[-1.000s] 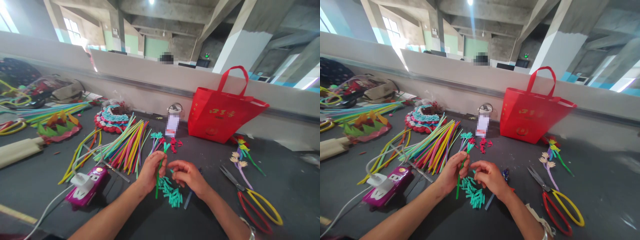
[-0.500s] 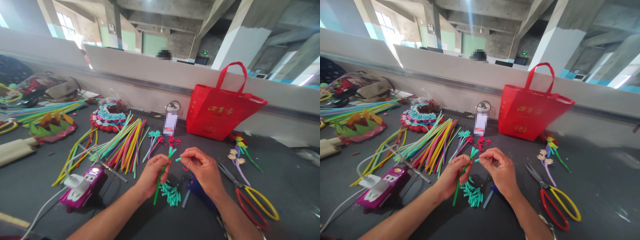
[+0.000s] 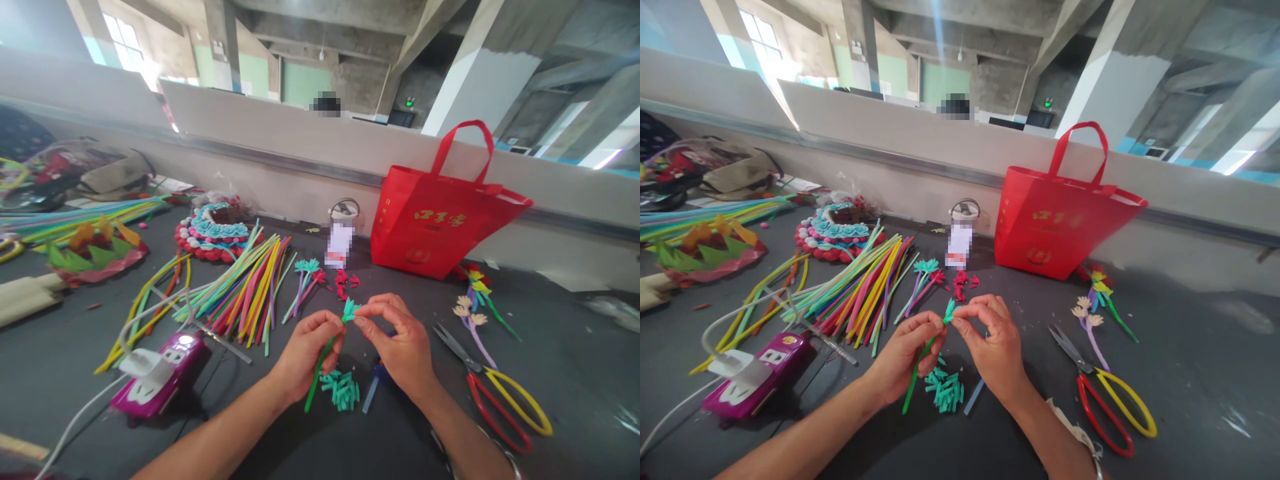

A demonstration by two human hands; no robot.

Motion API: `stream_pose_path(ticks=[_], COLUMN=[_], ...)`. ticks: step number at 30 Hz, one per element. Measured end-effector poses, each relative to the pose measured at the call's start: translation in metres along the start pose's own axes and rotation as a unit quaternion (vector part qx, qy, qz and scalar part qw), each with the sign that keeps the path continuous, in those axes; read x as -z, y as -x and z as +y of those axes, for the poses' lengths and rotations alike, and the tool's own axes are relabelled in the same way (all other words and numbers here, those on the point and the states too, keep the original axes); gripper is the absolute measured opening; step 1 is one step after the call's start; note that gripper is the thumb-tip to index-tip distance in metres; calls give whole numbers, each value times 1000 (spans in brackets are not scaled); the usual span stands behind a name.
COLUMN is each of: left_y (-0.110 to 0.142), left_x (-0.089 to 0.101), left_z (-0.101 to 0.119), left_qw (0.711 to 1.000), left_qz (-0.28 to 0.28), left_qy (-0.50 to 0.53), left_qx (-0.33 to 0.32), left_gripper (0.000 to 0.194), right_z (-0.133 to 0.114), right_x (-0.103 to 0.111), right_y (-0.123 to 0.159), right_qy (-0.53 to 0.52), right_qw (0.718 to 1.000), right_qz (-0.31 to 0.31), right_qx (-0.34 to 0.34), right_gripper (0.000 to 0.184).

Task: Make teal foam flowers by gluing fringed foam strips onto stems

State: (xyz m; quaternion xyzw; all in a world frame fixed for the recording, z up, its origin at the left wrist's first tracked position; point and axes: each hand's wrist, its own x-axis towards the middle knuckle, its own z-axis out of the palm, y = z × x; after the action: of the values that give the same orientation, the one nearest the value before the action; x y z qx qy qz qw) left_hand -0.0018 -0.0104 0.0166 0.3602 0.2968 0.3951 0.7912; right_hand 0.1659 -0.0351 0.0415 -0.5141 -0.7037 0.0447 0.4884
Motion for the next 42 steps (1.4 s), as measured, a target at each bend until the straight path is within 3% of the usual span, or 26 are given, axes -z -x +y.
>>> stream_pose_path(ticks=[18, 42], left_y=[1, 0], left_x=[-2, 0], left_z=[0, -2], left_qw=[1000, 1000], left_qz=[10, 15], left_qy=[-13, -22], left_qx=[-10, -13], left_gripper=[24, 19], right_z=[0, 1], right_x=[-3, -2], right_y=[1, 2], right_qy=[23, 57], right_qw=[1000, 998], right_qz=[15, 7], right_qx=[-7, 34], right_gripper=[10, 9])
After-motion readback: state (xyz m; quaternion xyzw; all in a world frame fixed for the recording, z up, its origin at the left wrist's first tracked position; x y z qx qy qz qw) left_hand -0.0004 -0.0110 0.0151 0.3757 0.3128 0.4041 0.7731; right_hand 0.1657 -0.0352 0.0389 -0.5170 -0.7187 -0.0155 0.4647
